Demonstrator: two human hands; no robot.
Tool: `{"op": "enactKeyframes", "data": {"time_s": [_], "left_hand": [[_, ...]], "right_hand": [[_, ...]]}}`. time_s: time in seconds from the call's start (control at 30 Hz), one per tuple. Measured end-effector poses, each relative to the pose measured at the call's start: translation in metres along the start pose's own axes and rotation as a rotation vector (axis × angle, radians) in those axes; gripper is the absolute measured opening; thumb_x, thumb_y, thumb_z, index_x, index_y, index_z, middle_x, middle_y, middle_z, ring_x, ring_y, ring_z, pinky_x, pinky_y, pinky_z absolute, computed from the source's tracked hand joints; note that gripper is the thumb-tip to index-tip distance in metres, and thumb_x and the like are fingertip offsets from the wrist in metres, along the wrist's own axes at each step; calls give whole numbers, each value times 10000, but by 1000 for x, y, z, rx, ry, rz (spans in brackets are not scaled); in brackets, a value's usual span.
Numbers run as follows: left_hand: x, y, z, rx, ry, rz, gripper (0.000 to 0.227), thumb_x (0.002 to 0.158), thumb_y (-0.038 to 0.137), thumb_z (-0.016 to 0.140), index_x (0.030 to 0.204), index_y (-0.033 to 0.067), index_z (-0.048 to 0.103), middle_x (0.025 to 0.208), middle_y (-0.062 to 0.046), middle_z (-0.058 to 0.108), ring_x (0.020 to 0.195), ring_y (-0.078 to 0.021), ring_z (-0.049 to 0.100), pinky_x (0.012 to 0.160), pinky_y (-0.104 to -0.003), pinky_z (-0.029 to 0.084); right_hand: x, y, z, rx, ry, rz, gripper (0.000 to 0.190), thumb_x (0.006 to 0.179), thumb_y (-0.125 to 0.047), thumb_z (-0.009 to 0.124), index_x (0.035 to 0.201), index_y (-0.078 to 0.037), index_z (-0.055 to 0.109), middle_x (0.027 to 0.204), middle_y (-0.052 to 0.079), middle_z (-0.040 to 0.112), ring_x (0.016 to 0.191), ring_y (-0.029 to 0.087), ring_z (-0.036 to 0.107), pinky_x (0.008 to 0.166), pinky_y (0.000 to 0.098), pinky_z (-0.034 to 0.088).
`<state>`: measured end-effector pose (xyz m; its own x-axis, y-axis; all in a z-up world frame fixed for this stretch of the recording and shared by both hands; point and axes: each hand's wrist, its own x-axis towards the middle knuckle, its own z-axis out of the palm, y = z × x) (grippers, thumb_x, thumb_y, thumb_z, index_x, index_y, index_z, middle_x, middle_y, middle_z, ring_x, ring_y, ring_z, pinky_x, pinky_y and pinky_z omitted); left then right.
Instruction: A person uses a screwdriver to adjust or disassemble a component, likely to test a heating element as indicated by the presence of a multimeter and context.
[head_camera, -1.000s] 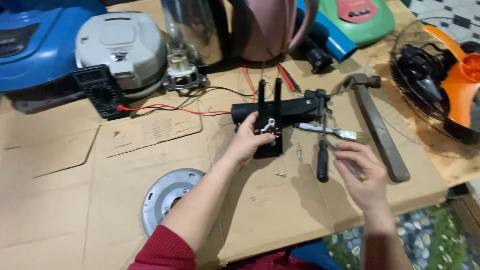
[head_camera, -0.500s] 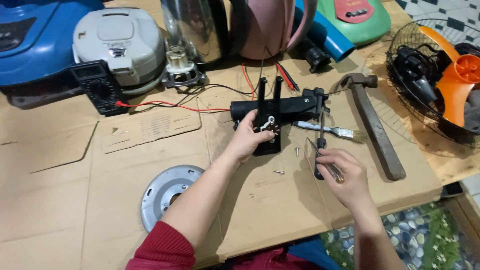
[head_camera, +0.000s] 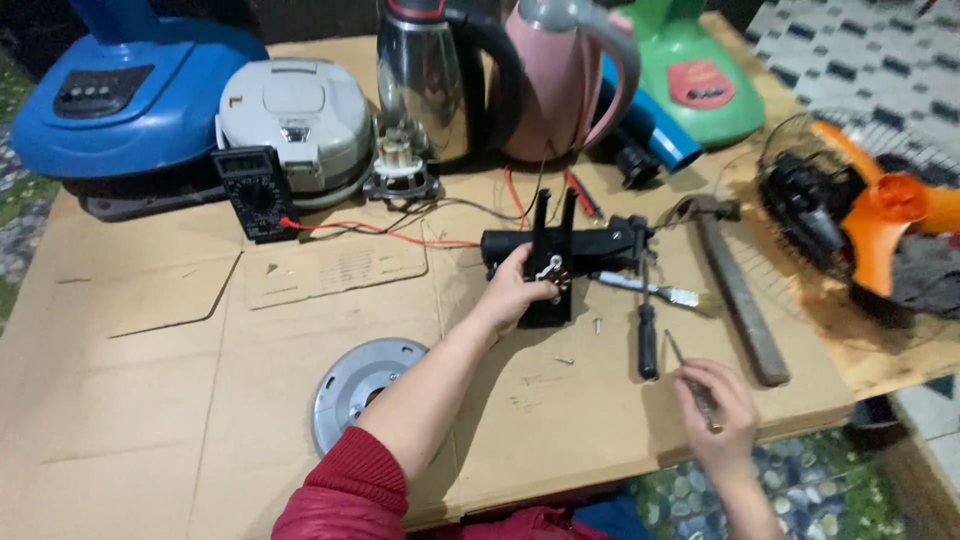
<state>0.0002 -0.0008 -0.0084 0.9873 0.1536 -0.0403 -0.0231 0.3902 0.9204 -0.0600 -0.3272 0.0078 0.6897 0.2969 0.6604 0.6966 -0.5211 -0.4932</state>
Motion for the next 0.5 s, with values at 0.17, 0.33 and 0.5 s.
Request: {"op": "enactKeyframes", "data": {"time_s": [0.17, 0.33, 0.5], "left_hand": [[-8, 20, 9, -25, 20, -77, 728, 680, -82, 693, 1377, 34, 517, 1094, -99, 676, 941, -160, 640, 824, -273, 543], [-4, 9, 8, -109, 28, -93, 752, 681, -104, 671, 1401, 23, 498, 1138, -124, 671, 985, -183, 646, 825, -288, 561], [-2, 6, 8, -207, 28, -107, 729, 680, -80, 686, 1382, 26, 520, 1213, -97, 654, 1055, -164, 626, 894, -261, 515]], "right_hand": [[-3, 3, 1, 40, 60, 66, 135, 903, 55, 748, 1037, 43, 739, 1091, 182, 742, 1021, 257, 717, 1000, 351, 595], [-4, 0, -2, 41, 12, 122, 130, 911, 46, 722, 1040, 38, 737, 1127, 172, 735, 1057, 258, 711, 1004, 350, 589], [-4, 7, -1, 57, -20, 224, 132, 921, 4, 727, 1051, 18, 744, 1171, 171, 722, 1112, 261, 699, 997, 354, 583]]}}
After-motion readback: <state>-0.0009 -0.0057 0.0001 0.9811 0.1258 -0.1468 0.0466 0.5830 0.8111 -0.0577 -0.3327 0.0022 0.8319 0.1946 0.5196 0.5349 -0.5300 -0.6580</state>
